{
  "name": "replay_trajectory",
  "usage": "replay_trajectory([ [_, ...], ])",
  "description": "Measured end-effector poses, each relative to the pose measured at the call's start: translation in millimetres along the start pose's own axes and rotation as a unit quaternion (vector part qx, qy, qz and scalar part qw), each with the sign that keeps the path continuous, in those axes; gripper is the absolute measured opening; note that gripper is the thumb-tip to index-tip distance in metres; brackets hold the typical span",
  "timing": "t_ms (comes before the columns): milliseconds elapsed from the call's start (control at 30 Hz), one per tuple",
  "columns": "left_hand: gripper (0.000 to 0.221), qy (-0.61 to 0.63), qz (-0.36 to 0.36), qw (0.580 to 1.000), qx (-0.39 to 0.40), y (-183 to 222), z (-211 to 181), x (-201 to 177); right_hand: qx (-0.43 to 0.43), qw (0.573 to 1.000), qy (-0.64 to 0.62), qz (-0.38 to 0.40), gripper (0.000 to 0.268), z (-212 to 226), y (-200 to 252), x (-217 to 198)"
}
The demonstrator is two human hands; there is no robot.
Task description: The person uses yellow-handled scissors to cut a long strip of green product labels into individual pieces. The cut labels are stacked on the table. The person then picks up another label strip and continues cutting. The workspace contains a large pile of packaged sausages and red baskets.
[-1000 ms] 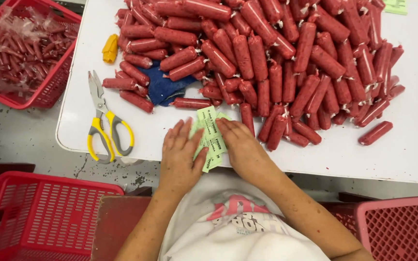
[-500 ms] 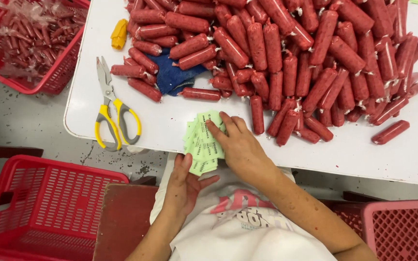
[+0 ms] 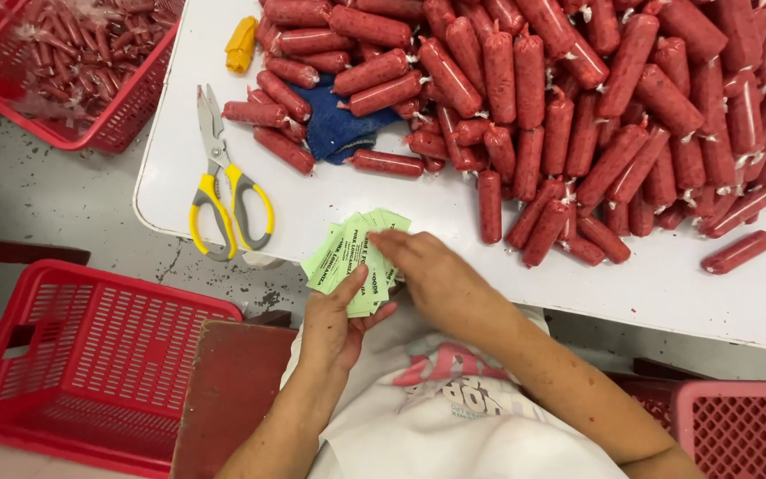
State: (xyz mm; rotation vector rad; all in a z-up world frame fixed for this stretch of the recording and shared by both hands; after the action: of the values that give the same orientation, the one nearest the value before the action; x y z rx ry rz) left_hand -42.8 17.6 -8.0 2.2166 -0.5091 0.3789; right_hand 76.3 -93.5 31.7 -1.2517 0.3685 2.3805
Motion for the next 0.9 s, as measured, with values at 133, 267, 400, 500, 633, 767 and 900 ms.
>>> replay_trajectory([
  [133,0.044,-0.009,-0.004,1.000,0.004,-13.9,10.5,-14.4,-0.002,0.991,0.037,-0.131,0.042,-14.1,-23.2,-7.3],
  [267,0.050,0.011,-0.023,1.000,-0.014,14.8,-25.7,6.3,0.030,0.991,0.058,-0.120,0.042,-8.4,-33.5,-4.6],
  [400,0.054,-0.018,-0.021,1.000,0.003,18.0,-30.1,2.2,0.073,0.994,0.040,-0.072,0.041,12.1,-32.4,-1.5],
  [500,0.053,-0.032,-0.012,0.999,0.001,14.8,-28.3,2.9,0.107,0.994,0.003,0.016,0.046,31.1,-33.9,-7.1],
  [633,0.043,-0.031,-0.009,0.999,-0.003,13.9,-27.9,-4.7,0.129,0.974,-0.174,0.073,0.042,26.4,-31.0,-3.4],
  [767,0.042,-0.015,-0.020,0.999,-0.024,24.1,-31.2,-6.9,0.138,0.925,-0.342,0.090,0.041,11.2,-27.5,2.7],
  [900,0.042,-0.020,-0.018,0.999,-0.024,39.6,-44.8,5.8,0.172,0.864,-0.459,0.116,0.043,8.8,-19.5,-0.4],
])
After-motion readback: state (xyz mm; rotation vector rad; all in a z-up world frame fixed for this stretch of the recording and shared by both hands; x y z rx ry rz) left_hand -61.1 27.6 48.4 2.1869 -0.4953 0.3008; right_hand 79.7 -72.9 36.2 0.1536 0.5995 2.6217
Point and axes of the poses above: each hand's wrist, its own y-axis away from the middle knuckle, its own x-axis out of the palm, z = x × y, the point moved 2 cm from there along -y, towards the middle knuckle, and after that the axes turned 13 degrees about x, right-handed, at the moved point
